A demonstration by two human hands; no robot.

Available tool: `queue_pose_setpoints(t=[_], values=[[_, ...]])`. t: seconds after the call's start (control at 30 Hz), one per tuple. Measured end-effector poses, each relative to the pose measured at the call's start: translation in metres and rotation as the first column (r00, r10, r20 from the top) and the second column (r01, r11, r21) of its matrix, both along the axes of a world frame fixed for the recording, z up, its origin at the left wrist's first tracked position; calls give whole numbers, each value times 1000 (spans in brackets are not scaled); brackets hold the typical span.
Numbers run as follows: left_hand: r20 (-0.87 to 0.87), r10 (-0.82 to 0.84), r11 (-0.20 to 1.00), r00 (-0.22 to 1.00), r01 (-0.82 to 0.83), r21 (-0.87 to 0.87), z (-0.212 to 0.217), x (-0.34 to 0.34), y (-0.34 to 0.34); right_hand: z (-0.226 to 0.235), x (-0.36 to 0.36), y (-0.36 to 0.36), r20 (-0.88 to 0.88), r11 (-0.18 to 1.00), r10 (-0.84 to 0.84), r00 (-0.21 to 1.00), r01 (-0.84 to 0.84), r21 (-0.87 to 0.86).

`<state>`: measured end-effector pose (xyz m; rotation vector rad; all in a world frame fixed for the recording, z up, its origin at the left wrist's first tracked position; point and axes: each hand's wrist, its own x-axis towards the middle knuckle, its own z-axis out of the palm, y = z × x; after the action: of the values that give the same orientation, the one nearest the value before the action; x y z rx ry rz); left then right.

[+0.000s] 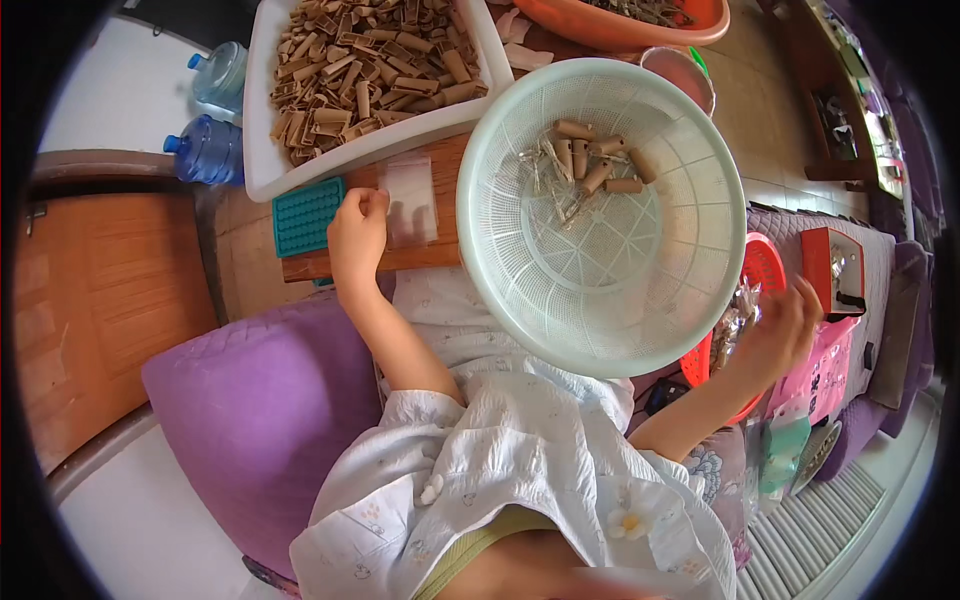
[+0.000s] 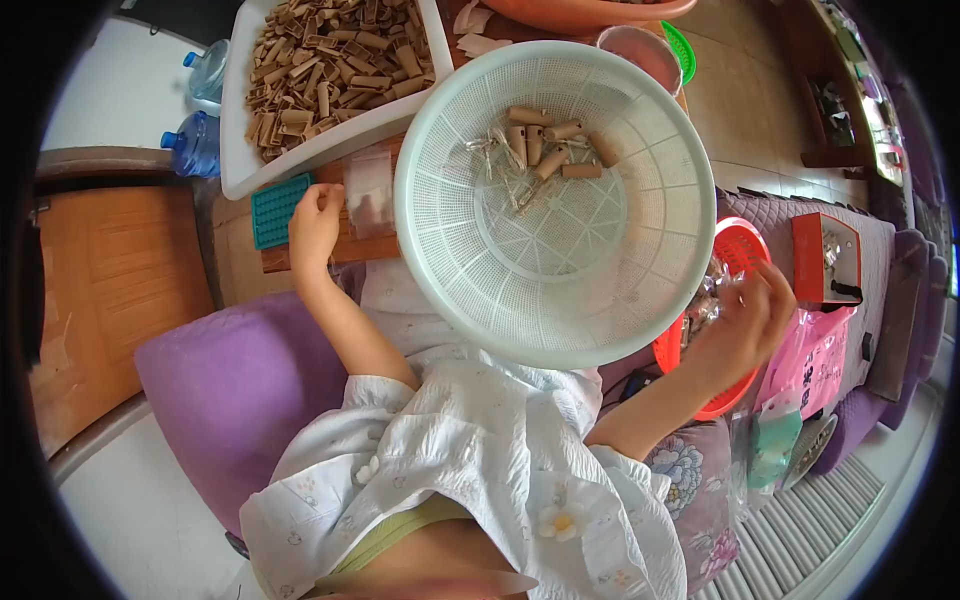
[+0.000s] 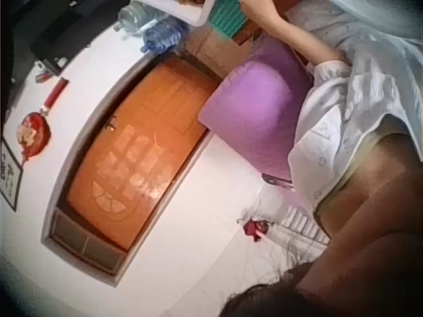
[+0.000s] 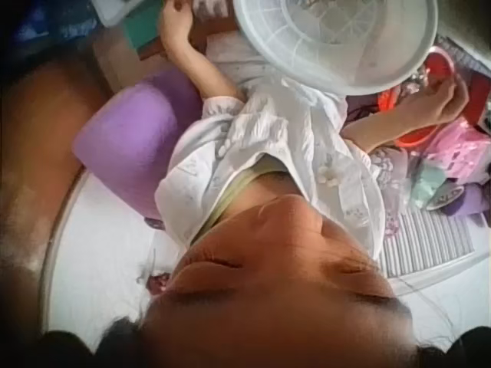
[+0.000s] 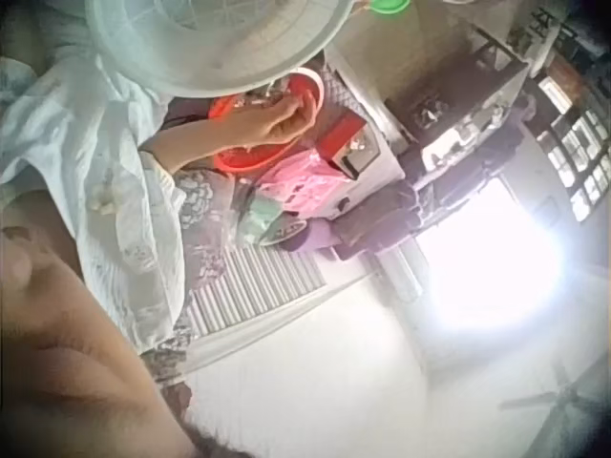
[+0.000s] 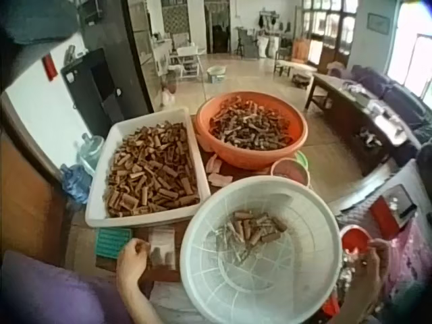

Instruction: The person packages small brown cylinders into plastic bags by hand.

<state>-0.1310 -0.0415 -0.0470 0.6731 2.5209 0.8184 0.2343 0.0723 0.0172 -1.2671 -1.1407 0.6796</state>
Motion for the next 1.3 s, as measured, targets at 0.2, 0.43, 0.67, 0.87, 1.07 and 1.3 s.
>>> queue_pose_setpoints(t=[0.2, 0.43, 0.67, 0.87, 1.07, 1.3], values=[[-157, 29, 997, 987, -41, -73, -64, -18, -7, -24, -66, 41, 346, 581, 806, 481, -529, -618], [-95, 113, 993, 989, -111, 28, -72, -21, -4, -67, -96, 59, 679, 610, 732, -46, -398, -685], [-59, 127, 992, 990, -126, 20, -71, -25, -6, -55, -91, 62, 522, 518, 839, 151, -517, -682], [43, 104, 978, 994, -110, 178, -50, -23, -3, -29, -84, 49, 317, 676, 733, 601, -593, -438], [515, -108, 884, 850, -154, 440, -29, -13, 0, -16, -77, 42, 828, 860, 242, 507, -507, 59], [535, -217, 898, 817, -48, 438, -2, -4, -2, -16, -68, 40, 544, 734, 130, 829, -449, 510]])
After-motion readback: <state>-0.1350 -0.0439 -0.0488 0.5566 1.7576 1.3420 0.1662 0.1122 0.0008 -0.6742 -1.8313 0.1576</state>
